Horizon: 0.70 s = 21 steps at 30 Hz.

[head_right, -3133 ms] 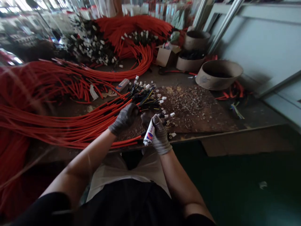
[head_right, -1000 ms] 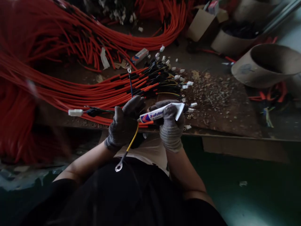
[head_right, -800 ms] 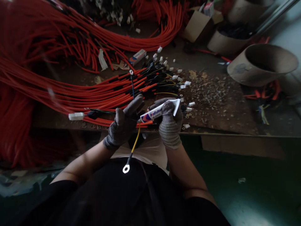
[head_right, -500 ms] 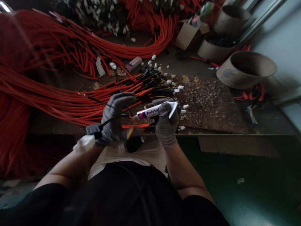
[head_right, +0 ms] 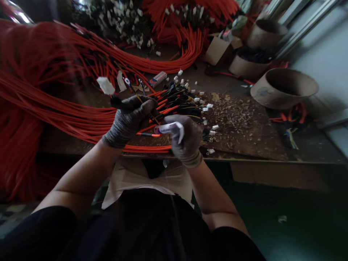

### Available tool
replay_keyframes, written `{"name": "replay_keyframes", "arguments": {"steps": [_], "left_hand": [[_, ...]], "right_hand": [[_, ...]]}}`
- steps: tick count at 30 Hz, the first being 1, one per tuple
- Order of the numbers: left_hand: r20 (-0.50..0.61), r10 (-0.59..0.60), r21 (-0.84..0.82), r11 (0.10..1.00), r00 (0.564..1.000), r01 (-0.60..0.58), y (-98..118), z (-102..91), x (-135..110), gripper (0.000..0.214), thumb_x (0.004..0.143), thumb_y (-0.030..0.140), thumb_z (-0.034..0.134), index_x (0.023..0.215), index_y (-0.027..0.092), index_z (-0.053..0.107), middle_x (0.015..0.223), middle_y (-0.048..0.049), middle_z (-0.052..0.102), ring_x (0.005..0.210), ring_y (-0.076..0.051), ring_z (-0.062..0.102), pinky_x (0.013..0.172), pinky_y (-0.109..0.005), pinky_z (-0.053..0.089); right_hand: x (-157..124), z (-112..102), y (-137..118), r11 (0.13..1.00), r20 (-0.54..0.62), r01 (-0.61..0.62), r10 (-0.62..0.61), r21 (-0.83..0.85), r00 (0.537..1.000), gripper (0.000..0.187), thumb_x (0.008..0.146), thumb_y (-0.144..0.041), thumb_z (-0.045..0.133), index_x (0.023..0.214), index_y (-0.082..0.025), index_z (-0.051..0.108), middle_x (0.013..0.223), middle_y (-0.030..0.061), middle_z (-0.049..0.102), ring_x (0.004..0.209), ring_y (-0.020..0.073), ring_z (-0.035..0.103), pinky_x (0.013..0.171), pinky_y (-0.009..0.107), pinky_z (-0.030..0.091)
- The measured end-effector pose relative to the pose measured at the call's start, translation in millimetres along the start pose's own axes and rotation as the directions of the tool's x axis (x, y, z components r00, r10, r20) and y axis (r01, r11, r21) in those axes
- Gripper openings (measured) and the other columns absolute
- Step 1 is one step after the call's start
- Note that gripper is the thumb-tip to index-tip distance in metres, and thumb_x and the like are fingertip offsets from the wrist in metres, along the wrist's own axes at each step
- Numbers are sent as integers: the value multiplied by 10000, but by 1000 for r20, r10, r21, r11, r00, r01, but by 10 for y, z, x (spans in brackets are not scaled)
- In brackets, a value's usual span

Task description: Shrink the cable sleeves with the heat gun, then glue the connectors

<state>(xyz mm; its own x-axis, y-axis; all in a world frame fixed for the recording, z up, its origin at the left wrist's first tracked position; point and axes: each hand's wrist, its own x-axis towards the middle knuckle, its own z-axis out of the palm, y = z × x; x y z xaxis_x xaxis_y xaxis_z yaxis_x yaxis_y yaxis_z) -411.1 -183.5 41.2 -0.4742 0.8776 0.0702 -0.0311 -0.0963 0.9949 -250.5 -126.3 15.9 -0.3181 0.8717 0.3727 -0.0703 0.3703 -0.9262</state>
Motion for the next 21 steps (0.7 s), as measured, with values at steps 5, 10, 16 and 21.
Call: {"name": "replay_keyframes", "arguments": {"steps": [5, 10, 16, 21], "left_hand": [[-62, 16, 17, 1000, 998, -15, 76, -15, -218, 234, 858, 384, 670, 878, 153, 644, 698, 6, 668, 389, -46, 494, 359, -163, 385], [276, 240, 345, 879, 931, -329, 125, 212, -780, 233, 967, 324, 522, 1072, 185, 676, 959, -51, 746, 747, -142, 714, 603, -206, 552], [731, 146, 388, 714, 666, -583, -71, 570, -1185, 372, 1002, 393, 401, 1109, 172, 679, 889, -88, 742, 611, -137, 645, 510, -228, 501], [816, 69, 426, 599, 574, -678, -120, 604, -1141, 391, 1009, 367, 342, 1113, 191, 675, 941, -104, 715, 636, -136, 618, 535, -237, 499]], "right_hand": [[71, 109, 211, 932, -150, -210, 262, 297, 953, 294, 891, -526, 591, 759, -264, 618, 691, -17, 670, 670, 173, 697, 743, 365, 614], [6, -177, 193, 935, 37, -231, 230, 270, 972, 292, 907, -518, 596, 824, -245, 655, 692, -8, 684, 613, 155, 683, 607, 307, 601], [5, -525, 59, 973, 351, -218, 181, 68, 919, 301, 845, -548, 672, 778, -255, 675, 713, -1, 698, 632, 153, 673, 594, 283, 583], [104, -429, -84, 994, 593, -101, 50, 52, 804, 261, 908, -463, 617, 826, -228, 695, 783, 20, 711, 626, 133, 658, 565, 248, 538]]}}
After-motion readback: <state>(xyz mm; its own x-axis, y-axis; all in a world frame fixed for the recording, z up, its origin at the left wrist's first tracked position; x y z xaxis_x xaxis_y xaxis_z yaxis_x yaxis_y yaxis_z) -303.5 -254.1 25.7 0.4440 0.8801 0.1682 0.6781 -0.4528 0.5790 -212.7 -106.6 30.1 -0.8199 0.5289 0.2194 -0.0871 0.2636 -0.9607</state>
